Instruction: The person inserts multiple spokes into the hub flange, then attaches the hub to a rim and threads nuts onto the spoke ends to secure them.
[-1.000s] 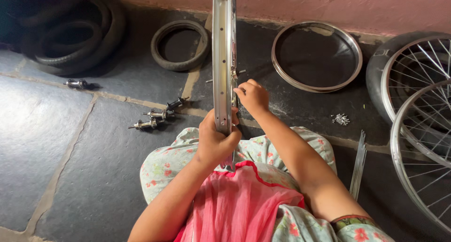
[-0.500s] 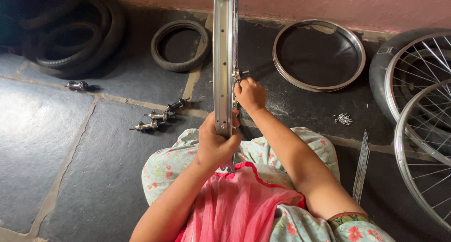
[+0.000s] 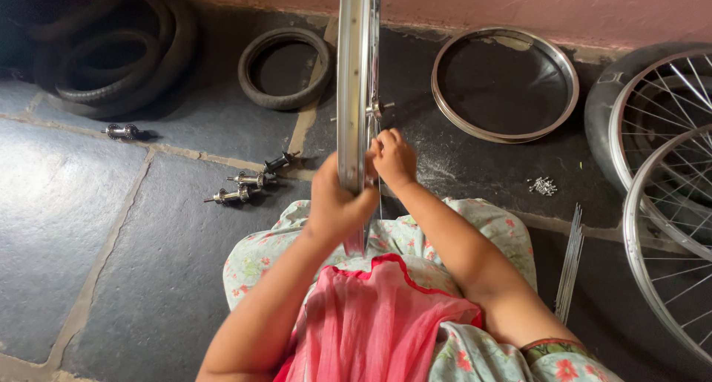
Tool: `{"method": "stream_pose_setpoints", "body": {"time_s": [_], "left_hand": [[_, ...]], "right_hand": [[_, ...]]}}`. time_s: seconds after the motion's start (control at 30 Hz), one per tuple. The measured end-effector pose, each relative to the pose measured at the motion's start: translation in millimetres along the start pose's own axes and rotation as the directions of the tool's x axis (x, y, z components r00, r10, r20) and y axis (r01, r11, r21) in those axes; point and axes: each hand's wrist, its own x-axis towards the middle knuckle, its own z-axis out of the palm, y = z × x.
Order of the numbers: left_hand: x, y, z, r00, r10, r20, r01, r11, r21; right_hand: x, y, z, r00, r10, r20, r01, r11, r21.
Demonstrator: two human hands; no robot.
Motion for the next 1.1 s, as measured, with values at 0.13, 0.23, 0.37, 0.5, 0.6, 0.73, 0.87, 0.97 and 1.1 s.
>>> {"method": "stream_pose_setpoints", "body": {"time_s": [0.13,0.23,0.37,0.5,0.6,0.73,0.87,0.97,1.1], "left_hand": [[57,-7,-2,0.999,0.007,0.034,-0.006,0.999,-0.042],[99,-7,-4,0.98,0.185,-0.075,-0.176,0.977,0.119],[94,-24,-5,0.891,0.432,-0.14,-0.374,0.872,0.317],[28,-66,15,0.957,0.226,-0.184,-0.193,0.965,0.178],[8,-92,28,0.949,0.262,-0.177,-0.245,0.963,0.111],[9,-79,31,0.97,0.168,-0.176,-0.168,0.986,0.015],[24,-21,22,0.99,0.001,-0.143,-0.001,1.0,0.003],[39,21,6,0.997,0.031,-0.068,-0.029,0.999,0.025],[37,51,-1,0.998,0.015,-0.067,-0.01,0.997,0.076]], "right_hand": [[-25,-2,1,0.919,0.26,0.297,-0.357,0.869,0.342],[-37,-7,-3,0.768,0.382,0.514,-0.63,0.596,0.498],[-30,-8,-13,0.719,0.354,0.598,-0.694,0.322,0.644],[-19,-3,-22,0.654,0.403,0.64,-0.741,0.173,0.649],[-19,3,-29,0.625,0.387,0.678,-0.76,0.103,0.641],[-23,0,-45,0.626,0.311,0.715,-0.75,-0.008,0.661],[-24,-3,-80,0.552,0.239,0.799,-0.771,-0.219,0.598],[-27,-9,-105,0.545,0.055,0.837,-0.739,-0.439,0.51],[-19,-21,-110,0.546,0.019,0.838,-0.672,-0.587,0.452]]}}
